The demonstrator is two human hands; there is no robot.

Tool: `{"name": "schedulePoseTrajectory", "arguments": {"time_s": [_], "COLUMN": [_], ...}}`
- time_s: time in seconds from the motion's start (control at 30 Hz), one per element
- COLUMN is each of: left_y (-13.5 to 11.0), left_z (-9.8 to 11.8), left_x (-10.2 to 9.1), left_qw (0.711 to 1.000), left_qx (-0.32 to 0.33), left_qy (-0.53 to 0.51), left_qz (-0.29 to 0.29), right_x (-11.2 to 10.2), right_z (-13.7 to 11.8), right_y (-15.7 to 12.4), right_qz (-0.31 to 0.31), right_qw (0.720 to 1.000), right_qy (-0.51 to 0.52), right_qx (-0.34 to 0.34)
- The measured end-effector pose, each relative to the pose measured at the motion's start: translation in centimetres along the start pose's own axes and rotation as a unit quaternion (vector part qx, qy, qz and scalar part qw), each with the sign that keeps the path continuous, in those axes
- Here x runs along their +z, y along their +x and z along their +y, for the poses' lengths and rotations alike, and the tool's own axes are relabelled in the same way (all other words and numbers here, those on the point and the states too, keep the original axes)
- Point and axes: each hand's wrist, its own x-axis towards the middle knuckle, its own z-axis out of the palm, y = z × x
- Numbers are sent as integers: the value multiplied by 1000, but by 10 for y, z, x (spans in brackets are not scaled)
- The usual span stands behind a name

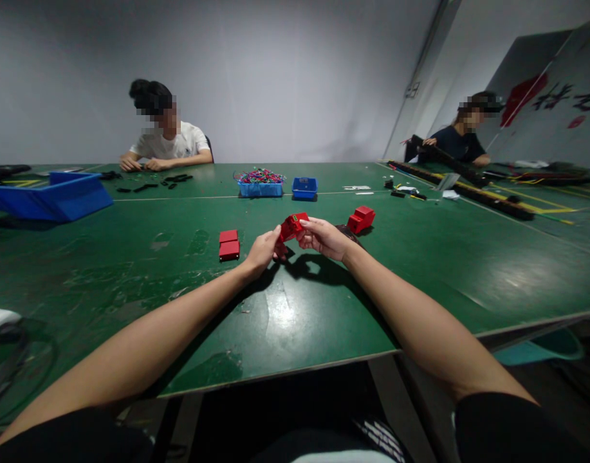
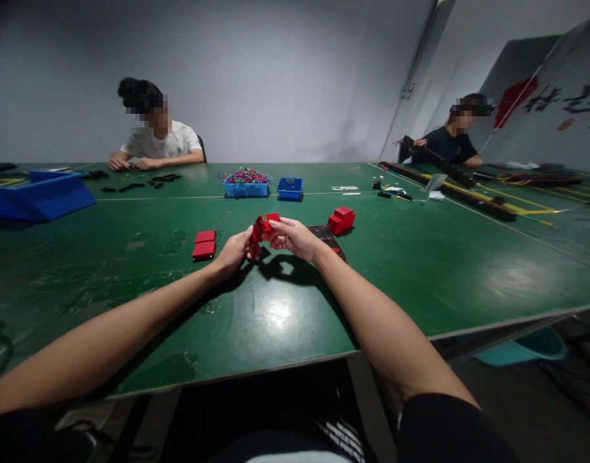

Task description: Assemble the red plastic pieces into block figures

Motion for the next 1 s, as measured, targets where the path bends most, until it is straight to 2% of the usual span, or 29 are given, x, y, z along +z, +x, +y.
{"name": "schedulePoseTrajectory", "arguments": {"time_s": [0.2, 0.37, 0.53, 0.67, 0.8, 1.0], "left_y": [2, -2, -2, 1, 1, 1], "left_z": [0, 3, 1, -3, -2, -3], "left_x": [0, 2, 2, 2, 2, 3], "left_qw": [997, 995, 995, 993, 995, 999], "left_qx": [-1, 17, 29, 35, 22, 35], "left_qy": [-79, -93, -80, -83, -81, -23], "left_qz": [21, 43, 50, 78, 49, 20], "right_x": [2, 0, 4, 12, 15, 4], "right_z": [4, 4, 5, 11, 18, 21], "right_y": [-3, -3, -2, -1, 0, 3], "right_qz": [-21, -20, -20, -18, 7, 73], "right_qw": [997, 993, 981, 964, 940, 888], "right_qy": [-73, -119, -184, -233, -286, -392], "right_qx": [3, 7, -55, -126, -188, -229]}}
